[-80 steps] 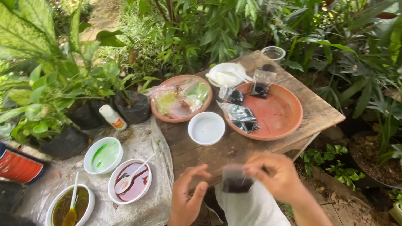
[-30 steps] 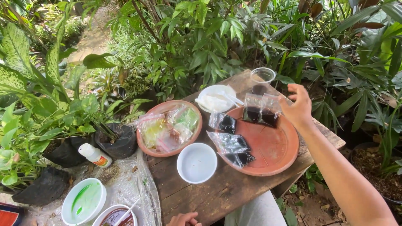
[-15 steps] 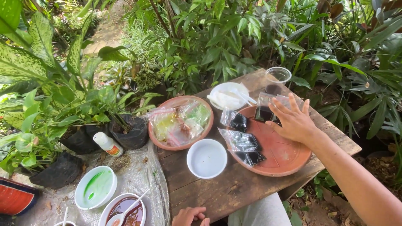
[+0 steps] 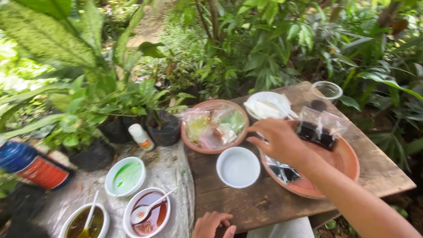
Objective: Mixing various liquid components in small bowls using a spoon in an outdoor garden setting.
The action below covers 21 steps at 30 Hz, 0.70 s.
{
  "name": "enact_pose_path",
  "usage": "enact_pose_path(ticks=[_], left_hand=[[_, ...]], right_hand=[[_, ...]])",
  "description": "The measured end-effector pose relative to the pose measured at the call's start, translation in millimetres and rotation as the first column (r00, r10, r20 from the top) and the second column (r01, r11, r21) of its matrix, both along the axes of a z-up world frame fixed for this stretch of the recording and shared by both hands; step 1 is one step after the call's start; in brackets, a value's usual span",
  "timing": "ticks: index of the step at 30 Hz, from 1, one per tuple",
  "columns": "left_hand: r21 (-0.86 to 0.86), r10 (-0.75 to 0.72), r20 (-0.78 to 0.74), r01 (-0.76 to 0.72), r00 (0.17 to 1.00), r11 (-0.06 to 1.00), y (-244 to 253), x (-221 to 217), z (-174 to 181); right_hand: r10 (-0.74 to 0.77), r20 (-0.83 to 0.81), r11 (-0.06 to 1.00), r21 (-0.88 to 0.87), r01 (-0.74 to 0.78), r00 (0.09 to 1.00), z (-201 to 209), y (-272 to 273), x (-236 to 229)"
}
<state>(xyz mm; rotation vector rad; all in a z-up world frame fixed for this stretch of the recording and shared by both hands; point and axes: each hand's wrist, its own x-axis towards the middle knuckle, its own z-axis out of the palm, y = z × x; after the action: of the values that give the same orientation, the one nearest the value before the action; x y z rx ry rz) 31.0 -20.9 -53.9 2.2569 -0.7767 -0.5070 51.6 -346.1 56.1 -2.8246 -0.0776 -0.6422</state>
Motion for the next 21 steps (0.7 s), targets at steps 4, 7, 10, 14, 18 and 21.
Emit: enact_pose_path(ticks=[4,7,10,14,18,21], left_hand=[[-0.328,0.192,0.212,-0.116,0.958,0.938,-2,-18,2],[-0.297,0.184,0.151,-0.133,0.971,0.945,0,-21,13],[-0.343,0.087,0.257,0.007,0.962,0.939,6,-14,-1],[-0.363,0.068,0.249,0.028,0.966,0.931,9,-15,2],[-0.348,0.033,0.245,0.056,0.969,0.936,10,-13,6],[-0.337,0.021,0.235,0.061,0.972,0.94,10,-12,11]], right_hand=[[0.075,-0.341,0.968,0.249,0.014,0.937,-1,57,82],[0.057,-0.454,0.982,0.188,0.033,0.889,-25,74,126],[0.013,-0.559,0.988,0.136,0.076,0.829,-42,81,152],[0.014,-0.606,0.983,0.155,0.101,0.795,-67,77,168],[-0.027,-0.693,0.979,0.129,0.16,0.721,-68,73,172],[0.019,-0.733,0.967,0.187,0.174,0.68,-55,74,165]])
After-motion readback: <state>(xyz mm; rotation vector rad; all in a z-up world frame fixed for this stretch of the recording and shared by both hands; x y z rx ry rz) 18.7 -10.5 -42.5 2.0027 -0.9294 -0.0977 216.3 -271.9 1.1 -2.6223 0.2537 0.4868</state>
